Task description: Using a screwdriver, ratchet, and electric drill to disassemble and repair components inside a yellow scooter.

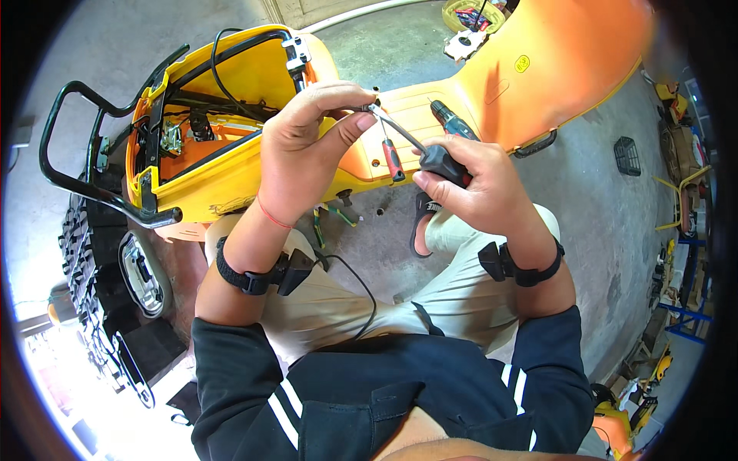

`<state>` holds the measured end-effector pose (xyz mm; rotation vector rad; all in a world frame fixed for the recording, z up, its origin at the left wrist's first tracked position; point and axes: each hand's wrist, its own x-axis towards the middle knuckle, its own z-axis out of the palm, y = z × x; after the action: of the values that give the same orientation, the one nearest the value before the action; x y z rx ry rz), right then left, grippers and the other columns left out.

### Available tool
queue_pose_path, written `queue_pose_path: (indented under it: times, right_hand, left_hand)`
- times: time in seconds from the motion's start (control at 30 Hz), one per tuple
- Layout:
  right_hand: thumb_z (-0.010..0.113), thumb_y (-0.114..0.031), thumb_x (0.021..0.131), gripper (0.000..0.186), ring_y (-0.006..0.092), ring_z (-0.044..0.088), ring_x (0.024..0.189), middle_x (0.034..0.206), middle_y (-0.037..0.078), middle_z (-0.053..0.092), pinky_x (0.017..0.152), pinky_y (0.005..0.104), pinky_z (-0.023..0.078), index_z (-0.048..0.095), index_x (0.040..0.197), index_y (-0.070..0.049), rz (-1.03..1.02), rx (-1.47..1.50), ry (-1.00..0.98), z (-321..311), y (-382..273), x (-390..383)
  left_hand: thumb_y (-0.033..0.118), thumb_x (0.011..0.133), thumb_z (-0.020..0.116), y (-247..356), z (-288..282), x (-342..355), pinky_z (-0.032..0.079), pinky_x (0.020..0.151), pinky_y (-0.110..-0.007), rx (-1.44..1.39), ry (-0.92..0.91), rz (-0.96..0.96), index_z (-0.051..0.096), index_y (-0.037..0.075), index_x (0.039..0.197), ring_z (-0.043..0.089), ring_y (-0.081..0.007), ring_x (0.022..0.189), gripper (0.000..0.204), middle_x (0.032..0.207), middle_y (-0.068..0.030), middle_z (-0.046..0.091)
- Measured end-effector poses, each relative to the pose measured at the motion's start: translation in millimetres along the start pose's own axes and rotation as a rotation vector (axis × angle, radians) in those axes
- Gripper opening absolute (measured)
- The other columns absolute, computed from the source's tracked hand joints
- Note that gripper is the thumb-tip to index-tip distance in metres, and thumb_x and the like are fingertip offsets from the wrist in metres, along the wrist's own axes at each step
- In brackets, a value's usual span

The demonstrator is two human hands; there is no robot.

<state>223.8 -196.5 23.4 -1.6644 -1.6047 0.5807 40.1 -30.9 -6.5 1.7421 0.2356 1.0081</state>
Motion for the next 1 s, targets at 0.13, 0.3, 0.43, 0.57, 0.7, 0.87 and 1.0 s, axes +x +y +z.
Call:
queue_pose_path:
  times: [0.13,0.3,0.43,0.57,0.7,0.87,1.0]
  right_hand:
    - [0.073,-0.017,0.091,0.023,0.0145,0.066,0.064,0.077,0.007,0.066,0.058,0.0323,0.052,0.068,0.108,-0.002,0.097,0.19,-0.095,-2.4,-2.7,-0.5]
    - [0.07,-0.015,0.094,0.021,0.0087,0.063,0.068,0.082,0.002,0.065,0.062,0.025,0.05,0.068,0.108,0.001,0.229,0.502,-0.153,0.1,3.8,0.7]
    - [0.067,-0.014,0.095,0.02,0.0082,0.058,0.067,0.084,0.004,0.065,0.062,0.0234,0.047,0.063,0.109,-0.001,0.311,0.866,0.114,-4.1,15.4,6.4]
    - [0.069,-0.017,0.095,0.02,0.0078,0.057,0.068,0.082,0.003,0.063,0.062,0.0235,0.047,0.063,0.107,-0.002,0.285,0.791,0.115,7.1,14.5,10.8]
    - [0.073,-0.022,0.095,0.027,0.007,0.056,0.067,0.08,0.001,0.061,0.061,0.0233,0.047,0.065,0.111,-0.003,0.342,0.831,0.048,22.0,6.2,15.4]
    - [0.078,-0.024,0.091,0.028,0.005,0.055,0.065,0.077,-0.002,0.061,0.059,0.0216,0.044,0.068,0.105,-0.001,0.425,0.676,0.064,31.9,6.3,30.2]
    - [0.079,-0.025,0.09,0.03,0.0048,0.056,0.065,0.078,-0.002,0.064,0.059,0.0221,0.045,0.071,0.106,-0.001,0.351,0.736,0.046,32.9,18.8,39.1]
  left_hand:
    - [-0.001,0.087,0.076,-0.7,2.5,1.3,0.051,0.085,-0.025,-0.005,0.049,0.026,0.072,0.001,0.107,0.062,-0.0108,0.093,0.021,0.107,-0.0048,0.07]
    - [-0.001,0.087,0.076,-1.2,1.9,0.6,0.051,0.085,-0.025,-0.014,0.063,0.001,0.072,0.001,0.107,0.062,-0.0105,0.093,0.02,0.105,-0.0044,0.071]
    - [-0.006,0.088,0.073,2.3,-4.7,2.0,0.054,0.091,-0.028,0.067,0.111,0.013,0.066,-0.003,0.112,0.066,-0.0144,0.1,0.025,0.107,-0.008,0.07]
    - [0.001,0.081,0.079,8.1,2.9,1.9,0.055,0.082,-0.03,0.446,-0.005,0.25,0.07,0.005,0.106,0.069,-0.0207,0.091,0.027,0.102,-0.0071,0.071]
    - [0.013,0.08,0.08,7.9,11.9,-3.1,0.051,0.081,-0.037,0.532,-0.066,0.329,0.07,0.011,0.108,0.067,-0.0254,0.093,0.03,0.094,-0.0052,0.071]
    - [0.014,0.075,0.078,1.2,8.0,-3.6,0.047,0.085,-0.036,0.726,-0.048,0.441,0.071,0.014,0.106,0.068,-0.0218,0.095,0.031,0.094,-0.0002,0.072]
    - [0.016,0.075,0.08,2.4,1.2,-0.9,0.048,0.088,-0.037,0.785,-0.058,0.445,0.072,0.015,0.111,0.067,-0.0225,0.1,0.037,0.101,-0.0021,0.073]
